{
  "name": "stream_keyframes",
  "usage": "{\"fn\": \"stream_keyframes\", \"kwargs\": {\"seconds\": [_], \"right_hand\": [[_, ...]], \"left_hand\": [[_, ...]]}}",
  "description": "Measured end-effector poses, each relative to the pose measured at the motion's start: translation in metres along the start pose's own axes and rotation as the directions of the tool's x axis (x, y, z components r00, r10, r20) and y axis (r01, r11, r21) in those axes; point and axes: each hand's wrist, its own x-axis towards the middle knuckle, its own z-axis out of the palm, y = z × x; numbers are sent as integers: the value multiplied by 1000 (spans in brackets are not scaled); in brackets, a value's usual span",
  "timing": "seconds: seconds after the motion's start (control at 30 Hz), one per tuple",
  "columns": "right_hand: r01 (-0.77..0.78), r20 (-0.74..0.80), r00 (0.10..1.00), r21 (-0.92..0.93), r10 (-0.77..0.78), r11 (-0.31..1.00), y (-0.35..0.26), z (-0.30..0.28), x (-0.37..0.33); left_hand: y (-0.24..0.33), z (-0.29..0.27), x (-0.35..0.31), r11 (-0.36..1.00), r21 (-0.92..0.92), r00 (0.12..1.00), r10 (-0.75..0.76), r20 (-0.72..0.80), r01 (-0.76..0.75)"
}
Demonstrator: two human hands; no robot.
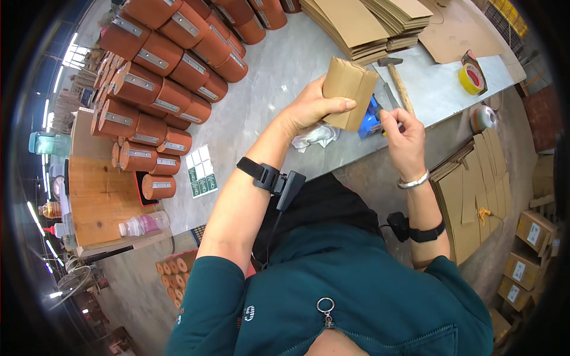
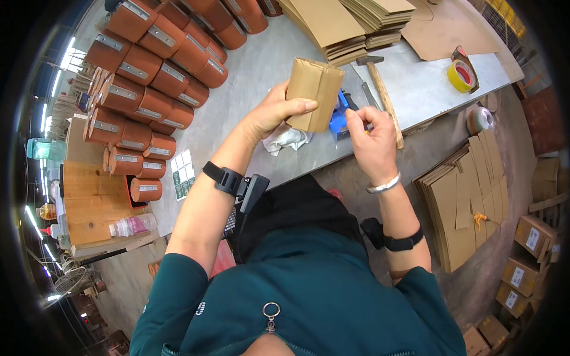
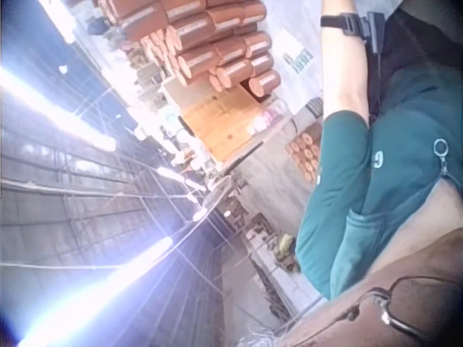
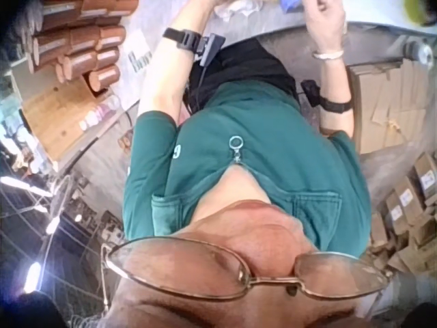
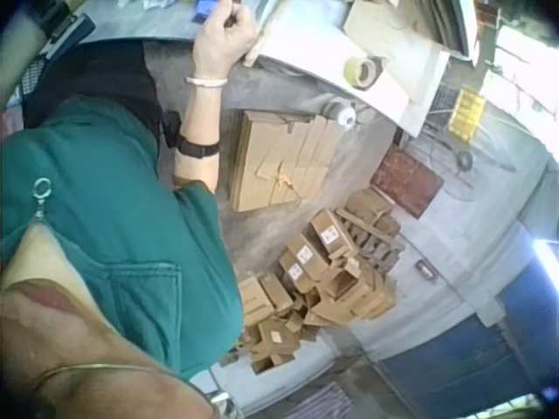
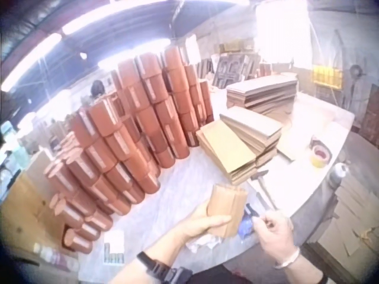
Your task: Applying adhesive labels to cylindrical brown products and wrapping them in protective cardboard.
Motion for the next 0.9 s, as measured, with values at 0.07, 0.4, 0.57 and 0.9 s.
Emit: {"fn": "stream_keyframes", "kwargs": {"seconds": [0.07,0.4,0.57,0.9], "right_hand": [[-122,77,990,96,114,988,0,-7,-19],[-284,14,959,52,284,957,48,12,-40],[-168,29,984,-192,177,967,48,8,-31],[19,230,964,-564,135,825,56,-4,-55]], "left_hand": [[-2,-1,1,1000,-9,1000,-4,-7,4],[-7,1,-1,998,-59,1000,9,-11,-10],[-6,6,-1,993,-118,999,-21,-30,18],[-3,15,-3,992,-116,998,38,-44,-42]]}}
